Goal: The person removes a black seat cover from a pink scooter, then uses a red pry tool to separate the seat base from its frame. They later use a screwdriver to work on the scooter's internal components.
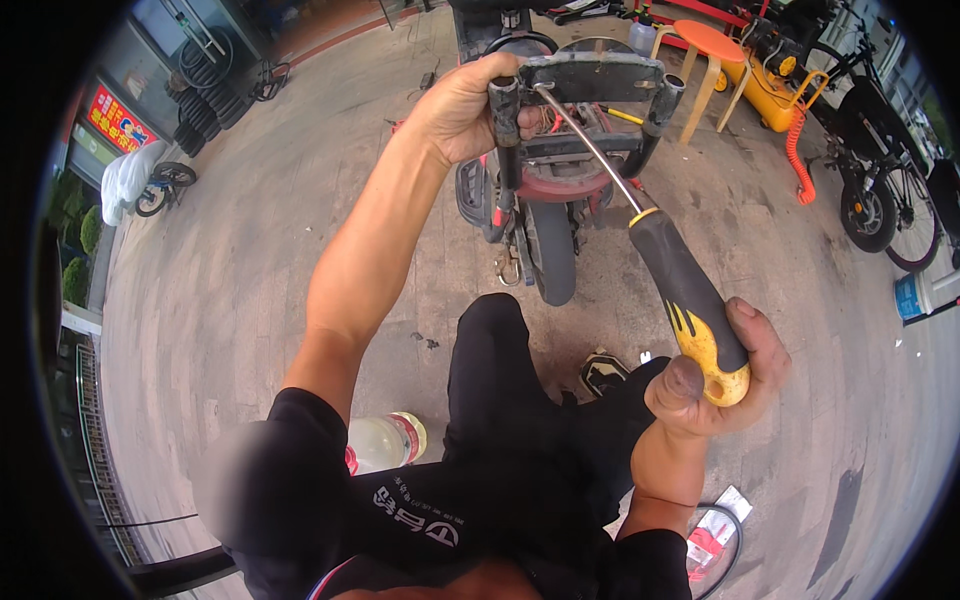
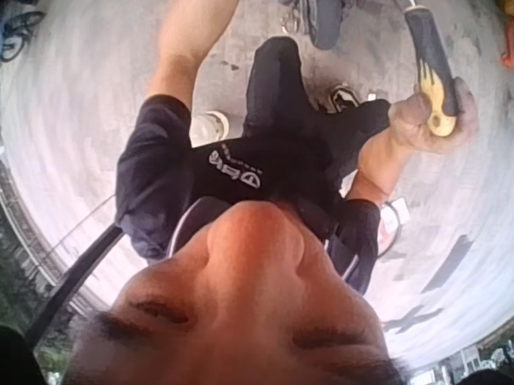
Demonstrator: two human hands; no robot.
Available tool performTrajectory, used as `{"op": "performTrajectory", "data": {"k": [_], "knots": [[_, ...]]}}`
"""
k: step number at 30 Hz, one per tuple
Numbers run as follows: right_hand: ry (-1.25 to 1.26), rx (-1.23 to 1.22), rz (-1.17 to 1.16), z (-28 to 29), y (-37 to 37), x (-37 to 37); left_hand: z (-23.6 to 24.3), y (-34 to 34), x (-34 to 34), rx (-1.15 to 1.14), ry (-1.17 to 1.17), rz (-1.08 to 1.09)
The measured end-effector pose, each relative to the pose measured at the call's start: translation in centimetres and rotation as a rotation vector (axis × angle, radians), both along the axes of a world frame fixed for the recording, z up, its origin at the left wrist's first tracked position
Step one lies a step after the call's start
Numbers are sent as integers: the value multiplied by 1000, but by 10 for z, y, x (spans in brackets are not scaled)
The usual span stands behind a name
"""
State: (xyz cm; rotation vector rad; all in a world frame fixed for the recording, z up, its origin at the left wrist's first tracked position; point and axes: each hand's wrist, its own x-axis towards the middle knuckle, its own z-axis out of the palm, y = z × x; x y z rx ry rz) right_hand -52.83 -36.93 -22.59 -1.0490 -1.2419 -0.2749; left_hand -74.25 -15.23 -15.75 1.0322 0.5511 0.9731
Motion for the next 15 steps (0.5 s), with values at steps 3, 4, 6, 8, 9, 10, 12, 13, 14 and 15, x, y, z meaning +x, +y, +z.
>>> {"op": "performTrajectory", "data": {"k": [3,4,6,8,9,10,12,13,14,15], "knots": [[93,-114,77,3,-10,2,-4,-4,0,-72,-39,42],[149,-219,167,8,-17,1,-5,-4,0,-72,-77,28],[139,-392,283,21,-27,4,-8,-3,-1,-166,-104,4],[283,-713,535,42,-37,9,-11,-4,-4,-250,-56,-38],[389,-795,596,52,-40,9,-12,-4,-6,-240,-20,-54],[380,-859,598,63,-40,12,-13,-3,-8,-229,2,-74],[389,-1000,614,84,-41,11,-16,-4,-11,-222,2,-94],[382,-1064,621,94,-44,11,-17,-5,-13,-235,43,-92],[376,-1164,628,102,-44,12,-17,-5,-15,-239,80,-95],[574,-1266,653,107,-49,7,-17,-5,-17,-273,110,-86]]}}
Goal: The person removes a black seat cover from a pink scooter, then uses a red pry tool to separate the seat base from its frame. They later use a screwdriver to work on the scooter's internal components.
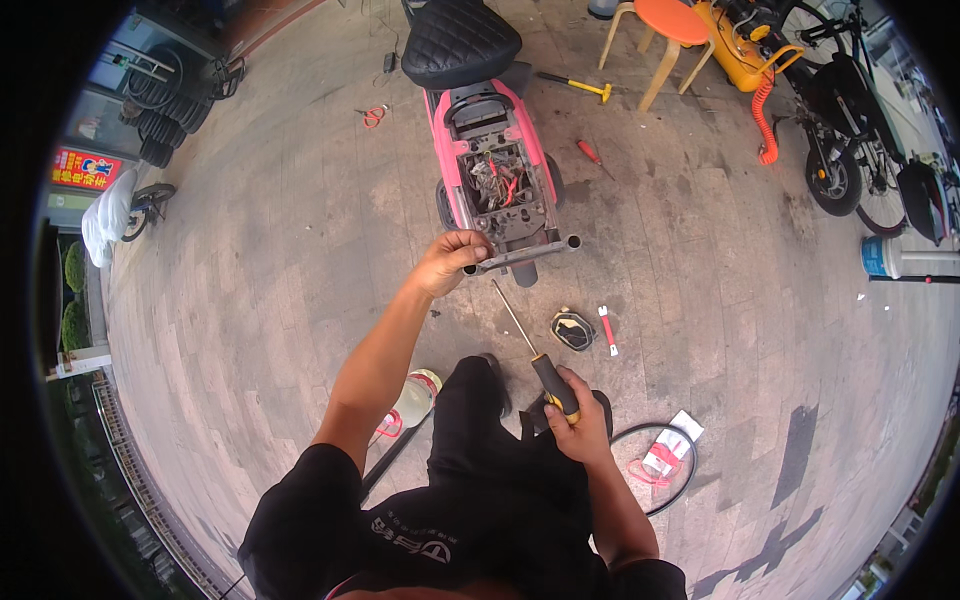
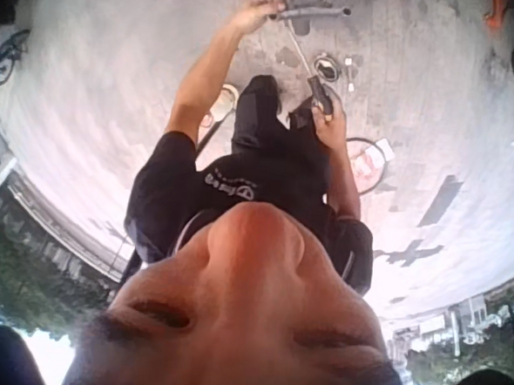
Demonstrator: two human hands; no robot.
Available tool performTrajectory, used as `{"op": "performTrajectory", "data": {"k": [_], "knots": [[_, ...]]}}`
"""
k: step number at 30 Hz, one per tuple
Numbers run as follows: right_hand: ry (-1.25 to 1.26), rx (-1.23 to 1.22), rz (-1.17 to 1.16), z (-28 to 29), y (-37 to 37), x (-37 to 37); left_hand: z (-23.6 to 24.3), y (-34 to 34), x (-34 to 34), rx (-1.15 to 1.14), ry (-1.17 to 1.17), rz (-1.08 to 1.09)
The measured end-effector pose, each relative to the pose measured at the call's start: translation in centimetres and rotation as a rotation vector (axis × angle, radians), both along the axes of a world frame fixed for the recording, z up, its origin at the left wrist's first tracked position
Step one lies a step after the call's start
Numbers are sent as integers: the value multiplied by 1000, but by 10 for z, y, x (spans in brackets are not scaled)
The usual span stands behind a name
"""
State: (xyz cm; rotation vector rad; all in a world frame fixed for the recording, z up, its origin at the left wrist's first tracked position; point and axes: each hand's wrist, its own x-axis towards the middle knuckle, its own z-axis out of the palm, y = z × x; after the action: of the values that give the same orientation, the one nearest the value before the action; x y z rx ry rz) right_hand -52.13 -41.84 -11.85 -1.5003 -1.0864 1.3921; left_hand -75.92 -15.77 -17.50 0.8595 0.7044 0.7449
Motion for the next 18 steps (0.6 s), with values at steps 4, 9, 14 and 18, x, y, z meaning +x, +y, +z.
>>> {"op": "performTrajectory", "data": {"k": [4,9,14,18], "knots": [[200,-200,-91,24,-31,10,9,-1,-6,-111,131,-5],[303,-434,-316,54,-80,70,26,-2,-4,-167,243,-3],[417,-464,-685,48,-92,181,34,0,3,-199,335,102],[466,-477,-783,32,-62,310,52,-16,6,-336,633,625]]}}
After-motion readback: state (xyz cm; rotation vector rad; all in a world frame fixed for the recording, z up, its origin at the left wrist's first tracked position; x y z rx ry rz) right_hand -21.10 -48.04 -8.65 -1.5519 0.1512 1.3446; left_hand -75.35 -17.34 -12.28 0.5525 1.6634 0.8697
